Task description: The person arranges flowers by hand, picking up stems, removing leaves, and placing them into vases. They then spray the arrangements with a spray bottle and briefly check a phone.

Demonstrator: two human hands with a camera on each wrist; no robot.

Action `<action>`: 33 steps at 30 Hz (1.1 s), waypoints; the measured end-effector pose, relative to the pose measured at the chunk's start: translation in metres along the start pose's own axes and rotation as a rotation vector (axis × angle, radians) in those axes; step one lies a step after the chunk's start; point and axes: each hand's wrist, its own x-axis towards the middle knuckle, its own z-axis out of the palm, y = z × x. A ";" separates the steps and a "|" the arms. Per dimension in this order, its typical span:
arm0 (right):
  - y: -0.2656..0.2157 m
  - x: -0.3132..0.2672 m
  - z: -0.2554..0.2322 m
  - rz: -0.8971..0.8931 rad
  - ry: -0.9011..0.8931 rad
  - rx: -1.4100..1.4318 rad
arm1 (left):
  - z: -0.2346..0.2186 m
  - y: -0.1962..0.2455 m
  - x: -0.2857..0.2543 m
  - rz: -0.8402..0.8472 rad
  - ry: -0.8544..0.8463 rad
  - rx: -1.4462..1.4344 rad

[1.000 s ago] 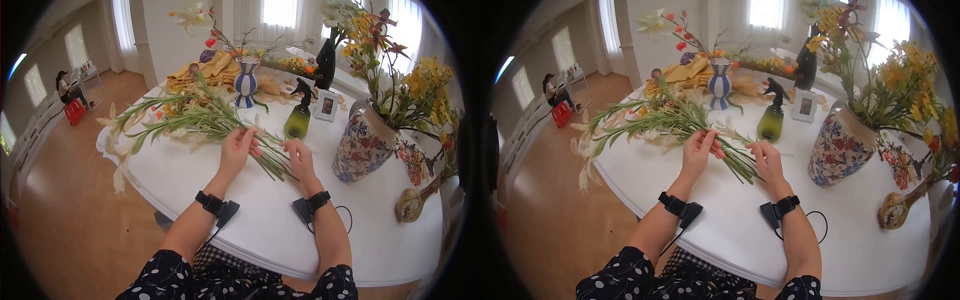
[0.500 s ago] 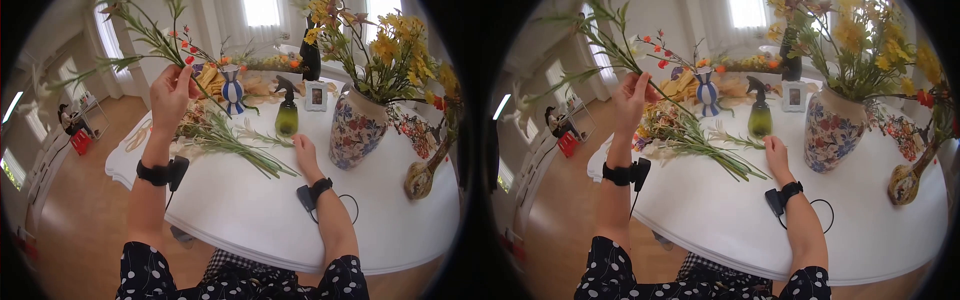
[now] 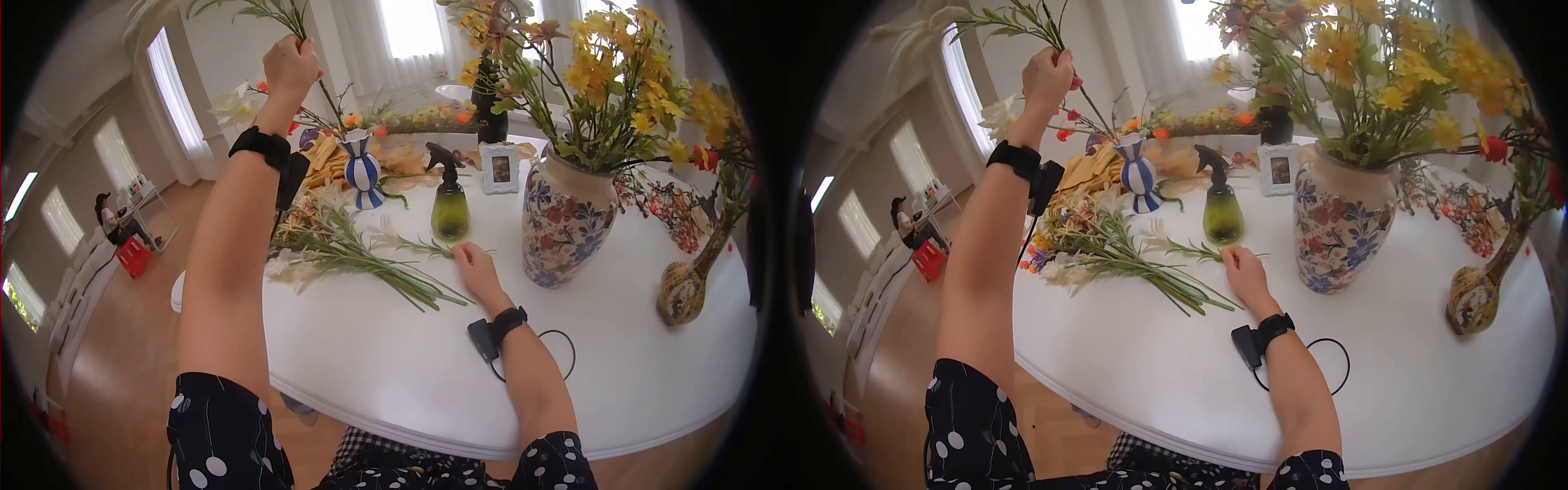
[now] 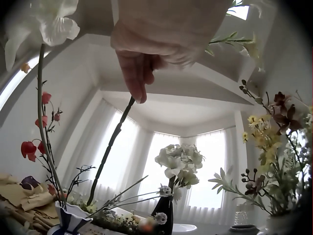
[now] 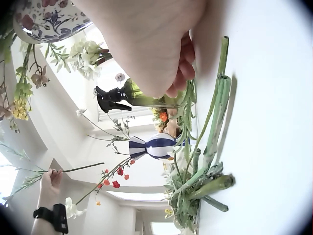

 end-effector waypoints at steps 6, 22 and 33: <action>-0.001 -0.001 0.000 0.036 -0.012 -0.024 | 0.056 -0.070 0.039 0.045 0.082 0.209; -0.012 0.004 0.004 0.143 -0.019 -0.103 | 0.155 -0.175 0.020 0.035 -0.018 0.353; -0.009 0.003 0.004 0.128 -0.012 -0.082 | 0.176 -0.222 -0.036 -0.136 -0.334 0.426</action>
